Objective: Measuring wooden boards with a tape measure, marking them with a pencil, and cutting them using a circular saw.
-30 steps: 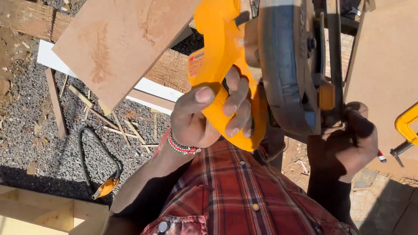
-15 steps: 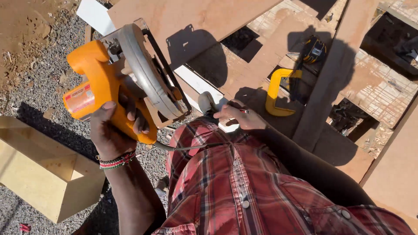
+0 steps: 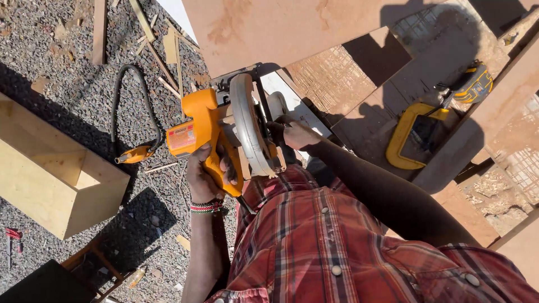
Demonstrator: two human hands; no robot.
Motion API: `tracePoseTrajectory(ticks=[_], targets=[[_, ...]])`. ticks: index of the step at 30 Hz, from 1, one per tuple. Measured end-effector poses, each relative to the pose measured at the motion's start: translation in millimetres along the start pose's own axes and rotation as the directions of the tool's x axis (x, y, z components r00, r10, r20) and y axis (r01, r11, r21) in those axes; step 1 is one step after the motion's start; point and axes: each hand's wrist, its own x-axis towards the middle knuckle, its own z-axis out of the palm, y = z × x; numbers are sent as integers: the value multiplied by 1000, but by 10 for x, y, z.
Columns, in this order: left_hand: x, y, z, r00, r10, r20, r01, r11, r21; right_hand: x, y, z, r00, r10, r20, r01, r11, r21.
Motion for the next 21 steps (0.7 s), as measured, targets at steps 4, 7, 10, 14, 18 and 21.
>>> tracePoseTrajectory(ticks=[4,7,10,14,18,21], targets=[[145,30,13,1000,10,5,-10,998,-65,89,-411,362,989,48,-143,-64,991,-114],[240,63,132,997,78,10,-79,997,23,73,-747,603,974,57,-220,-100,977,-188],[384,117,150,996,89,26,-89,996,-20,68,-1115,871,948,42,-315,-130,956,-263],[473,194,239,996,87,19,-87,996,-10,-365,-2054,1447,904,213,-371,-252,966,-61],[547,183,207,999,40,22,-40,999,-36,-295,-1889,1325,925,72,-374,-195,933,-302],[586,186,151,1000,23,15,-22,999,-48,-238,-1745,1259,937,-43,-347,-144,857,-496]])
